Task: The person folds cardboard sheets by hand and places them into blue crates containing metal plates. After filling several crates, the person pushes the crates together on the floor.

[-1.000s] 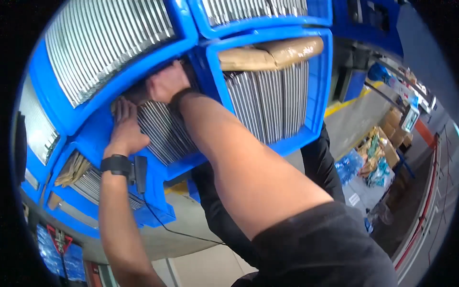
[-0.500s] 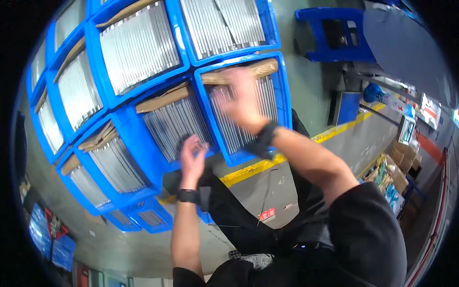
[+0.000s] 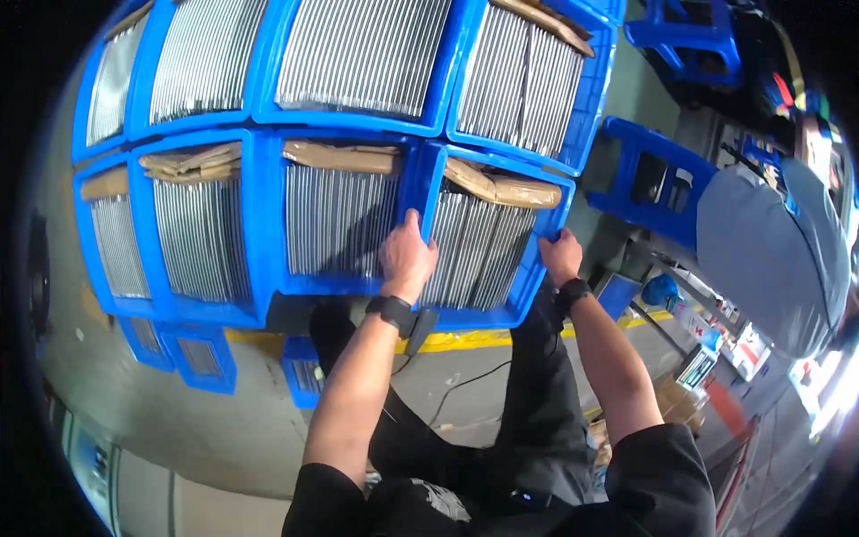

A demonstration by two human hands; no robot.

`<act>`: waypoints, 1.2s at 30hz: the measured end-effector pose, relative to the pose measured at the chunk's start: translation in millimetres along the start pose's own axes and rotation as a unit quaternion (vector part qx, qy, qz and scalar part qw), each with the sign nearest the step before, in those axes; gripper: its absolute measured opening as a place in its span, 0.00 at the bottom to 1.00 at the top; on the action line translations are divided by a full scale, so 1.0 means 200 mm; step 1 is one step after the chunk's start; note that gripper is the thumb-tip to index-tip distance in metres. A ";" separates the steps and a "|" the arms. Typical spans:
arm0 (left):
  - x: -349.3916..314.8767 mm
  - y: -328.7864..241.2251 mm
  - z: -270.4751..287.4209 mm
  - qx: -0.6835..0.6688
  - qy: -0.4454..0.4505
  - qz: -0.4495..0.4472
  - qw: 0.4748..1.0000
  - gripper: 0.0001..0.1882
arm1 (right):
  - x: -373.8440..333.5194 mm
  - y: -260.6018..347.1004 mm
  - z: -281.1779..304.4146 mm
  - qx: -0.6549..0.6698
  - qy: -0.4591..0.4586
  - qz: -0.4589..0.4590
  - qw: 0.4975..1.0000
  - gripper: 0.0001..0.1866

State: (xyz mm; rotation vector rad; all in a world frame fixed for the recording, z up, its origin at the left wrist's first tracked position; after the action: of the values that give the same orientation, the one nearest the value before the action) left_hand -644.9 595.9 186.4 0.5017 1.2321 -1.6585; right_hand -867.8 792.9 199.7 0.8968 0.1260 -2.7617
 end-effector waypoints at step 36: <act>0.01 0.14 0.20 -0.132 -0.008 0.001 0.991 0.13 | -0.28 0.10 -0.03 0.190 0.068 0.042 0.978 0.09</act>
State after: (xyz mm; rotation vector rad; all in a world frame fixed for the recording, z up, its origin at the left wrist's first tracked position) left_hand -612.7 558.0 187.3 0.3254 1.4116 -1.4664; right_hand -814.6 784.7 227.9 1.1523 -0.4222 -2.6882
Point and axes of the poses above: each hand's wrist, its own x-axis towards the middle knuckle, its own z-axis out of the back of the hand, y = z × x, the point moved 3 cm from there along x, towards the middle knuckle, and after that the axes turned 3 degrees about y, right-handed, at the moved point
